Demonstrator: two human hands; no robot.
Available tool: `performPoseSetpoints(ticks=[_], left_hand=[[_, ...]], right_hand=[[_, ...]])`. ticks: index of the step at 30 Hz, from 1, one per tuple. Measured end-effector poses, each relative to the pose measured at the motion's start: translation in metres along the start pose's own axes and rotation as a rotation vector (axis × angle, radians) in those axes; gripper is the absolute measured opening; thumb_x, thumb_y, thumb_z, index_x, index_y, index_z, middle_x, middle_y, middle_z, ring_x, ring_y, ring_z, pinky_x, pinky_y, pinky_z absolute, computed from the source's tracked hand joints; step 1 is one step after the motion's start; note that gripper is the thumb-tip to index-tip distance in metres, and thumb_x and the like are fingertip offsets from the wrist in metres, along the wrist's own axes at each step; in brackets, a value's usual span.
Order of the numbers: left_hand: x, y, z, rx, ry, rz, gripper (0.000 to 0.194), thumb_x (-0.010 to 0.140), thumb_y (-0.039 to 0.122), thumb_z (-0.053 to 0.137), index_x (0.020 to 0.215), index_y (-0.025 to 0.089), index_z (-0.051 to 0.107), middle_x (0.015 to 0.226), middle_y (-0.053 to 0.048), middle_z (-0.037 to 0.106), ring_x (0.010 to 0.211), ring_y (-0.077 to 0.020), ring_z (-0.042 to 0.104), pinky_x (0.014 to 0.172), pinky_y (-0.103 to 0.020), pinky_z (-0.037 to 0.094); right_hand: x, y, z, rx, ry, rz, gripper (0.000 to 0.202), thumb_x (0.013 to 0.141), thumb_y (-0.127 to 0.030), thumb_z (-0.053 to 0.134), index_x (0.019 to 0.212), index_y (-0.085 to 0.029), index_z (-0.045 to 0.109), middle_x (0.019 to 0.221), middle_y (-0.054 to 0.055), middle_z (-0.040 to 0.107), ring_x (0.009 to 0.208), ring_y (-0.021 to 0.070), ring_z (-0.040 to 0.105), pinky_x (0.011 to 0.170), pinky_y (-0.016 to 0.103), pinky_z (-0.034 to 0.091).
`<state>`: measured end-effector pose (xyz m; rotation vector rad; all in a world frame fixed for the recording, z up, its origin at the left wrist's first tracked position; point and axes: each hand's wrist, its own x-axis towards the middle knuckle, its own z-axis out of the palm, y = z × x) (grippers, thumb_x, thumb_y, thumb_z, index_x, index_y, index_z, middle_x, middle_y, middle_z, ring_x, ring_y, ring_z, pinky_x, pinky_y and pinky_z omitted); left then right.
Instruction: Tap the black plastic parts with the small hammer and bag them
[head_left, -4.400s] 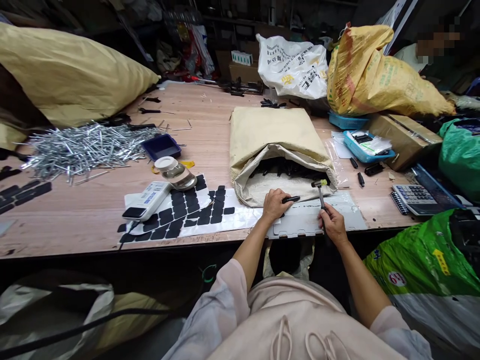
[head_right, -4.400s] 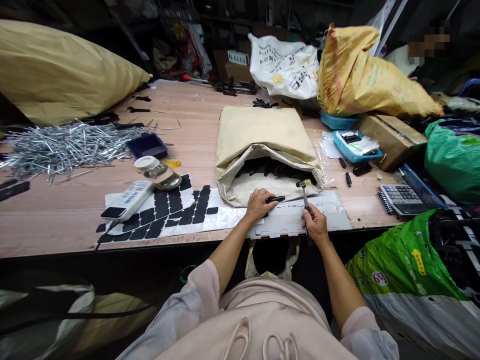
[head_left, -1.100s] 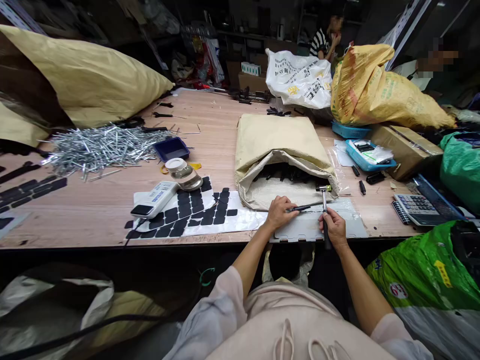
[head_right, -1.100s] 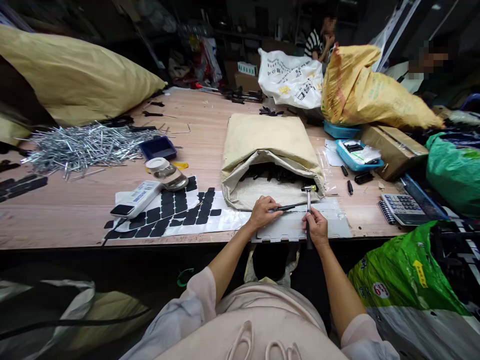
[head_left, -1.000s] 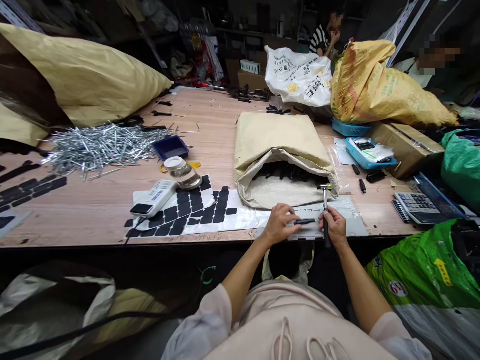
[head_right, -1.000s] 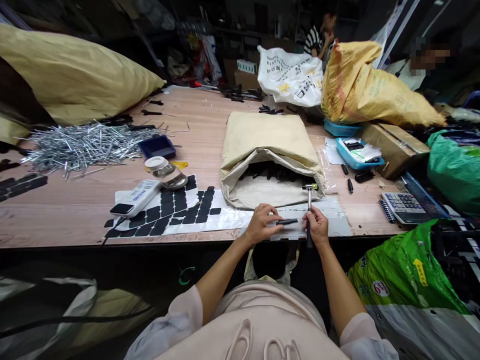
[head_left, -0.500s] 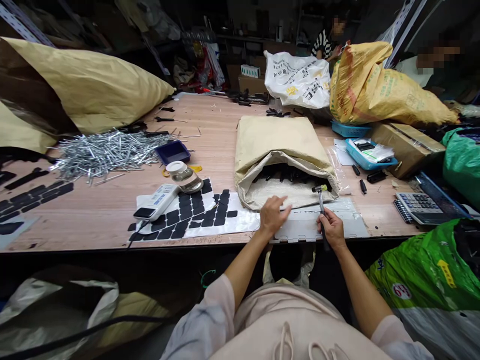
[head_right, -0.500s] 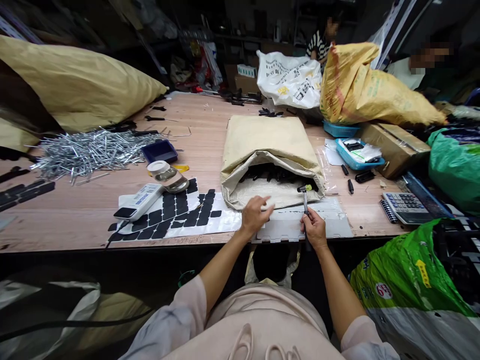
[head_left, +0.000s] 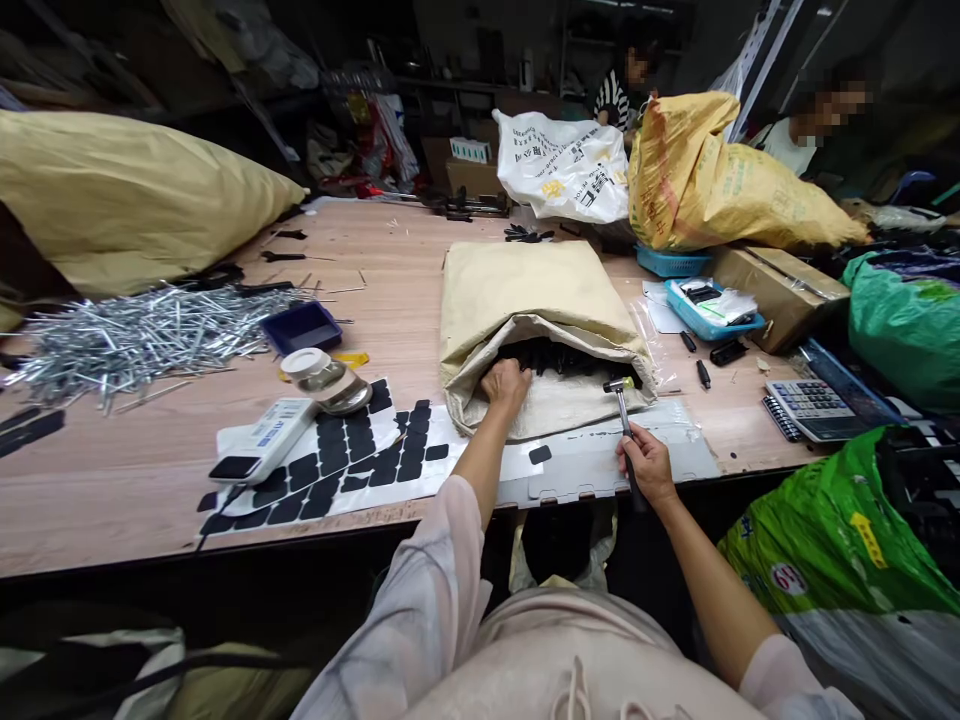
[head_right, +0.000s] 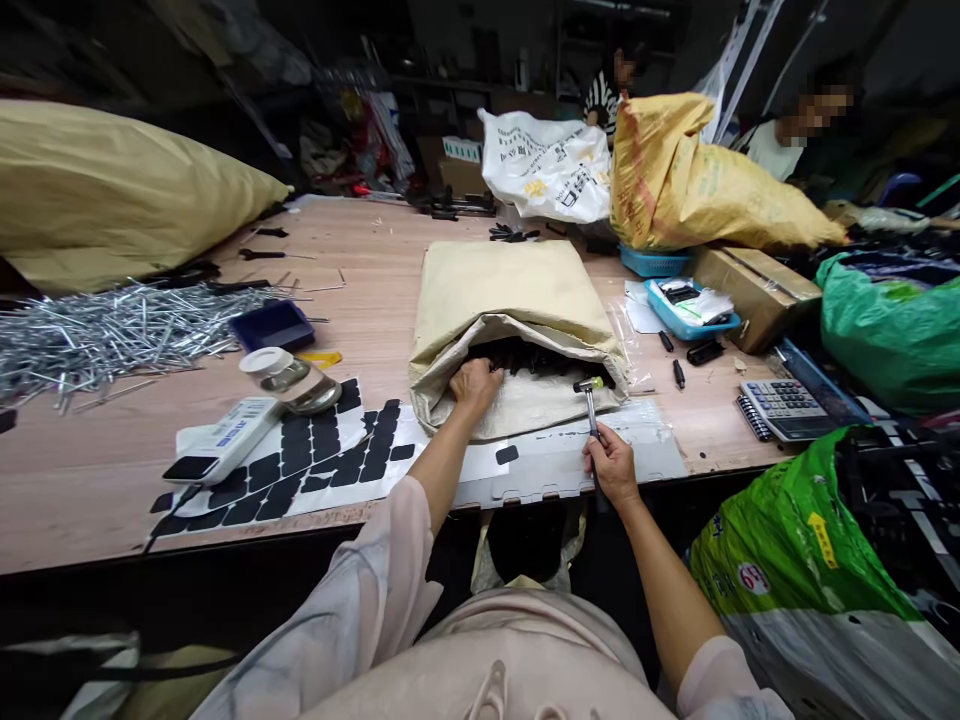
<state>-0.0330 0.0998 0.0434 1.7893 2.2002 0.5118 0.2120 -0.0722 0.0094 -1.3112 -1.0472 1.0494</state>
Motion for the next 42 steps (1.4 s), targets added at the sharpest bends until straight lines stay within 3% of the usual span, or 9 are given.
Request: performPoseSetpoints(ticks=[3,7,10,15,20,24,28,35,42], left_hand=[[-0.029,-0.006,0.000,-0.096,0.025,0.130,0.027,0.086,0.042,0.067,0.103,0.024,0.078,0.103,-0.009,0.068,0.098,-0.0260,0.061,0.081,-0.034,0.047],[-0.076,-0.008,0.013,-0.194,-0.062,0.365,0.022,0.085,0.041,0.072,0.098,0.025,0.080,0.096,-0.005,0.067,0.099,-0.0225,0.058,0.084,-0.031,0.045],[-0.095,-0.006,0.025,-0.193,-0.081,0.425,0.022,0.085,0.042,0.074,0.100,0.027,0.080,0.096,-0.005,0.068,0.099,-0.0231,0.056,0.088,-0.035,0.043],[-0.097,-0.006,0.029,-0.164,-0.091,0.446,0.029,0.087,0.043,0.072,0.114,0.032,0.076,0.101,-0.005,0.068,0.102,-0.0236,0.054,0.090,-0.036,0.039],[-0.097,-0.005,0.026,-0.157,-0.100,0.458,0.025,0.089,0.043,0.070,0.111,0.033,0.078,0.100,-0.004,0.066,0.101,-0.0231,0.054,0.089,-0.036,0.038],[-0.098,-0.004,0.026,-0.166,-0.110,0.443,0.026,0.091,0.044,0.068,0.112,0.034,0.077,0.100,-0.004,0.065,0.101,-0.0228,0.053,0.089,-0.037,0.038],[-0.097,-0.004,0.027,-0.167,-0.119,0.446,0.028,0.092,0.046,0.066,0.115,0.035,0.077,0.098,-0.004,0.063,0.099,-0.0221,0.052,0.088,-0.037,0.038],[-0.098,-0.004,0.027,-0.165,-0.127,0.431,0.028,0.092,0.045,0.065,0.115,0.035,0.077,0.102,-0.004,0.065,0.102,-0.0229,0.052,0.090,-0.037,0.038],[-0.097,-0.004,0.028,-0.185,-0.119,0.428,0.027,0.091,0.046,0.066,0.113,0.035,0.077,0.100,-0.004,0.064,0.101,-0.0232,0.052,0.089,-0.037,0.038]], right_hand=[[0.000,0.000,-0.001,-0.005,-0.008,-0.011,0.045,0.085,-0.047,0.065,0.117,-0.016,0.065,0.068,-0.003,0.061,0.044,0.0098,0.051,0.036,0.022,0.040],[0.000,-0.001,-0.001,-0.041,-0.016,-0.022,0.047,0.085,-0.047,0.064,0.119,-0.015,0.065,0.069,-0.003,0.061,0.044,0.0102,0.052,0.037,0.022,0.041],[-0.001,-0.002,-0.001,-0.087,-0.026,-0.036,0.049,0.085,-0.046,0.065,0.122,-0.013,0.065,0.068,-0.003,0.061,0.044,0.0100,0.052,0.039,0.023,0.042],[-0.007,-0.003,0.001,-0.167,-0.027,-0.051,0.055,0.083,-0.046,0.066,0.127,-0.012,0.065,0.068,-0.003,0.061,0.044,0.0097,0.051,0.045,0.025,0.046],[-0.018,-0.009,0.000,-0.302,-0.036,-0.104,0.053,0.084,-0.042,0.066,0.129,-0.016,0.068,0.071,0.000,0.068,0.053,0.0153,0.061,0.049,0.027,0.053],[-0.025,-0.019,0.002,-0.425,-0.033,-0.252,0.045,0.082,-0.036,0.068,0.123,-0.020,0.073,0.098,0.007,0.077,0.088,0.0261,0.073,0.076,0.036,0.062],[-0.025,-0.020,0.004,-0.542,-0.058,-0.400,0.042,0.085,-0.032,0.064,0.125,-0.020,0.072,0.124,0.011,0.073,0.112,0.0307,0.070,0.102,0.045,0.054],[-0.023,-0.023,0.005,-0.596,-0.090,-0.326,0.042,0.089,-0.033,0.060,0.127,-0.020,0.071,0.114,0.009,0.077,0.099,0.0278,0.074,0.095,0.043,0.058],[-0.025,-0.021,0.014,-0.538,-0.149,-0.355,0.042,0.086,-0.034,0.064,0.126,-0.021,0.072,0.120,0.009,0.075,0.107,0.0294,0.071,0.099,0.046,0.056]])
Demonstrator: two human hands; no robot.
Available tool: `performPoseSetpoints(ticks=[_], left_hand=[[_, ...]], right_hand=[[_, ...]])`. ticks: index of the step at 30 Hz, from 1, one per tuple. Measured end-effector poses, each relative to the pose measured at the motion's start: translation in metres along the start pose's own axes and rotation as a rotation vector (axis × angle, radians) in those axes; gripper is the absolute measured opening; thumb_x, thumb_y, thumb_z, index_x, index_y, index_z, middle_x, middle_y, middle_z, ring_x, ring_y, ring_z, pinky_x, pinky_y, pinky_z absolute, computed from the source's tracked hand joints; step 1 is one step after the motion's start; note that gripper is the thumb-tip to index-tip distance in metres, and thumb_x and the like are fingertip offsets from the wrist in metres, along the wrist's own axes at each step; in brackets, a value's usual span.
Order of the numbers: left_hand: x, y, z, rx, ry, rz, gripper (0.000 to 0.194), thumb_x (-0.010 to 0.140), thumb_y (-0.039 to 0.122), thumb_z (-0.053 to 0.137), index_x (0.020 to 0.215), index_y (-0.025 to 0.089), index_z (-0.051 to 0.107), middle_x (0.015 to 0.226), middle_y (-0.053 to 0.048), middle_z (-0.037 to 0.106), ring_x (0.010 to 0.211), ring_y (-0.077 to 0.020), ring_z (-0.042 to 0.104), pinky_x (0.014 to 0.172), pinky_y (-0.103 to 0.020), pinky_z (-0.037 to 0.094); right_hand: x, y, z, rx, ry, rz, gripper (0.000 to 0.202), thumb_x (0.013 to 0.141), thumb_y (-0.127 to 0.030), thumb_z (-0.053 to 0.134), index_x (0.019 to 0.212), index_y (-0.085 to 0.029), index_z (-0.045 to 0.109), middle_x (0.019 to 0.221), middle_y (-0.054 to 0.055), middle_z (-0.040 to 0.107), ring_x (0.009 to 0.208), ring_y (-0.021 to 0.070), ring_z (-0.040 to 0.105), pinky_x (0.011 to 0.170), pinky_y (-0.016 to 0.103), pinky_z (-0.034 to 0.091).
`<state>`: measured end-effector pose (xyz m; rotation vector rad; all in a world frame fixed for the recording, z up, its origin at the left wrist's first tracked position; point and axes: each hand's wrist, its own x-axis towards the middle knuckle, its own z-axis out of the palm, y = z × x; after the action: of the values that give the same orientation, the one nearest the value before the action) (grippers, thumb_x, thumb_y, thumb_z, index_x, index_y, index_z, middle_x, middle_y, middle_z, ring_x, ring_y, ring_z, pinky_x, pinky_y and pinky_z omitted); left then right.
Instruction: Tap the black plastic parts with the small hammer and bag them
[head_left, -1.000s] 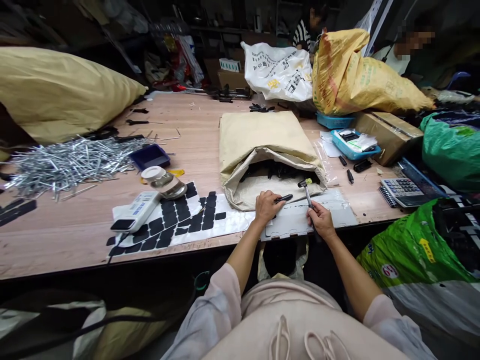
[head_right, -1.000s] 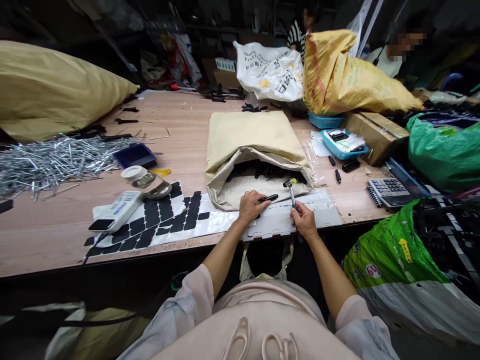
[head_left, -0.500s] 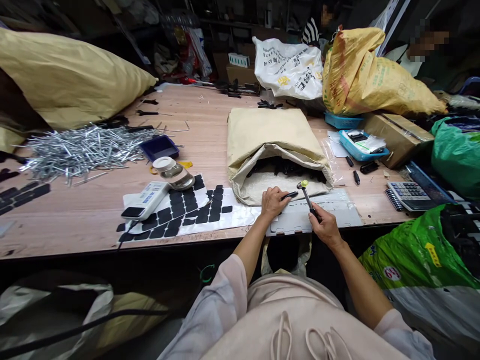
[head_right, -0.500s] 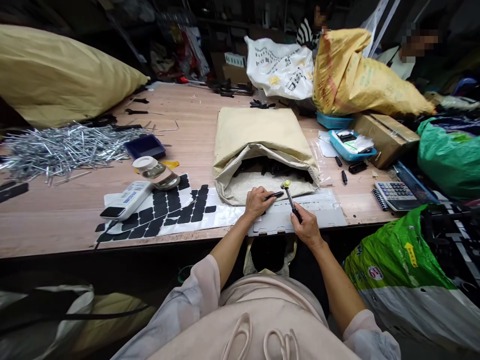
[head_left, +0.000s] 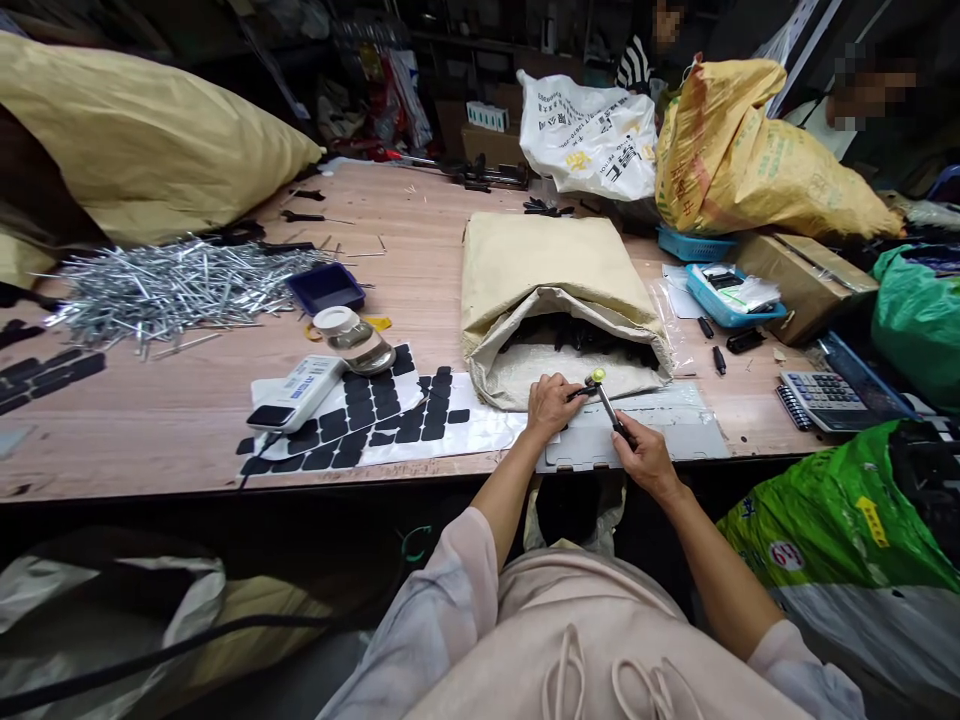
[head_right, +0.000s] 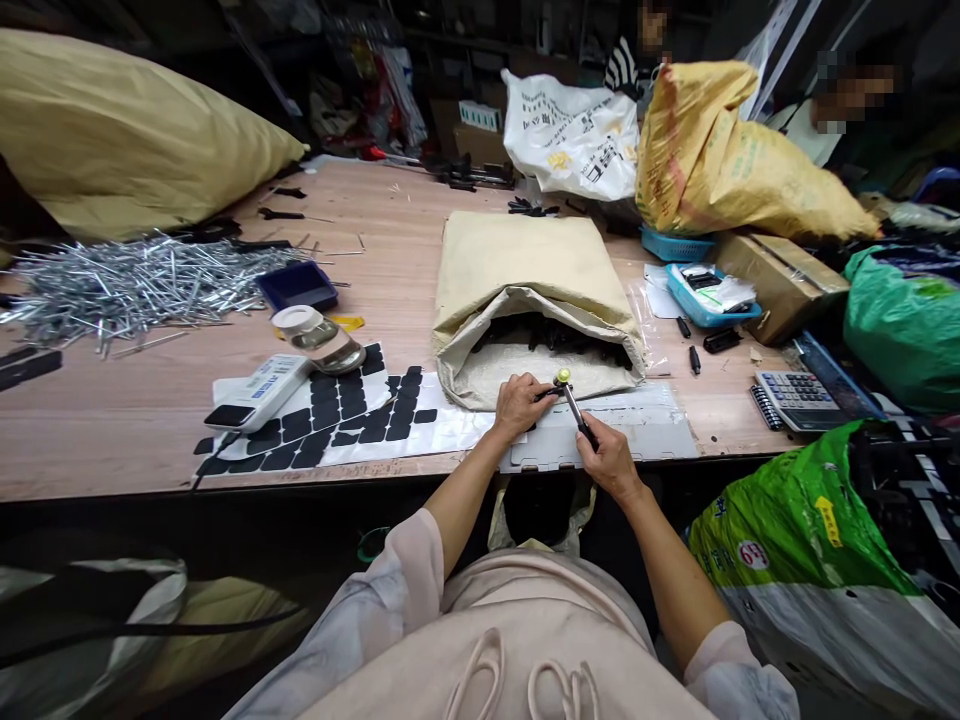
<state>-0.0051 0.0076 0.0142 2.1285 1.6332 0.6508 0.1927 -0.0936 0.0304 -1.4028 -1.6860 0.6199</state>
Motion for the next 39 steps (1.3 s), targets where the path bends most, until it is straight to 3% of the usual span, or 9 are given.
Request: performPoseSetpoints(ticks=[3,7,14,19,23,27,31,36,39], left_hand=[[0.000,0.001,-0.001,0.002,-0.002,-0.006,0.026,0.091,0.045,0.067,0.113,0.036,0.077,0.100,-0.004,0.064,0.102,-0.0231,0.052,0.088,-0.037,0.038],[-0.001,0.001,-0.001,-0.007,-0.001,-0.004,0.025,0.091,0.044,0.066,0.112,0.036,0.077,0.100,-0.004,0.065,0.102,-0.0229,0.052,0.090,-0.037,0.038],[-0.008,0.002,-0.010,-0.088,0.011,0.056,0.022,0.091,0.038,0.068,0.108,0.029,0.078,0.099,-0.004,0.067,0.101,-0.0222,0.054,0.090,-0.037,0.040],[-0.062,0.016,-0.026,-0.172,-0.018,0.288,0.018,0.085,0.039,0.074,0.099,0.029,0.080,0.095,-0.005,0.067,0.097,-0.0223,0.057,0.089,-0.039,0.044],[-0.117,0.019,-0.024,-0.217,-0.043,0.414,0.017,0.082,0.036,0.076,0.098,0.030,0.079,0.099,-0.005,0.068,0.098,-0.0214,0.058,0.091,-0.040,0.046],[-0.138,0.018,-0.016,-0.165,-0.041,0.440,0.024,0.078,0.036,0.081,0.101,0.029,0.078,0.102,-0.005,0.068,0.102,-0.0225,0.058,0.093,-0.041,0.046],[-0.101,0.019,-0.021,-0.127,0.051,0.341,0.032,0.084,0.039,0.074,0.113,0.025,0.074,0.101,-0.007,0.068,0.097,-0.0225,0.059,0.089,-0.039,0.048],[-0.007,-0.004,-0.045,-0.037,0.175,-0.221,0.029,0.096,0.028,0.056,0.121,0.018,0.067,0.101,-0.010,0.068,0.092,-0.0222,0.062,0.081,-0.036,0.050],[0.035,-0.024,-0.061,0.065,0.223,-0.486,0.029,0.098,0.028,0.052,0.116,0.010,0.065,0.104,-0.017,0.068,0.096,-0.0266,0.063,0.083,-0.040,0.047]], right_hand=[[-0.003,0.007,0.005,0.088,-0.008,0.091,0.041,0.084,-0.037,0.067,0.121,-0.021,0.073,0.106,0.009,0.077,0.095,0.0274,0.073,0.088,0.043,0.060],[-0.004,0.014,0.005,0.369,0.001,0.280,0.048,0.086,-0.043,0.065,0.126,-0.017,0.067,0.073,0.000,0.068,0.049,0.0133,0.058,0.048,0.028,0.053],[0.007,0.016,0.001,0.588,0.138,0.396,0.043,0.082,-0.048,0.068,0.110,-0.016,0.065,0.069,-0.002,0.063,0.044,0.0097,0.050,0.035,0.021,0.040],[0.008,0.017,0.000,0.608,0.139,0.388,0.044,0.081,-0.051,0.069,0.108,-0.016,0.066,0.068,-0.002,0.062,0.044,0.0098,0.050,0.034,0.021,0.040],[0.006,0.018,0.002,0.618,0.133,0.413,0.045,0.082,-0.049,0.069,0.112,-0.017,0.065,0.069,-0.002,0.063,0.044,0.0096,0.050,0.032,0.020,0.040],[0.005,0.018,0.002,0.611,0.133,0.429,0.047,0.080,-0.049,0.070,0.113,-0.016,0.065,0.069,-0.002,0.063,0.043,0.0094,0.050,0.031,0.020,0.041],[0.005,0.015,0.004,0.588,0.119,0.418,0.049,0.080,-0.050,0.069,0.115,-0.016,0.065,0.069,-0.003,0.063,0.043,0.0091,0.050,0.031,0.020,0.042],[0.004,0.017,0.007,0.573,0.103,0.391,0.048,0.082,-0.048,0.069,0.117,-0.016,0.064,0.068,-0.003,0.062,0.044,0.0096,0.051,0.032,0.020,0.041],[0.003,0.020,0.009,0.585,0.094,0.386,0.047,0.083,-0.047,0.069,0.117,-0.016,0.064,0.069,-0.003,0.062,0.045,0.0098,0.052,0.033,0.020,0.042]])
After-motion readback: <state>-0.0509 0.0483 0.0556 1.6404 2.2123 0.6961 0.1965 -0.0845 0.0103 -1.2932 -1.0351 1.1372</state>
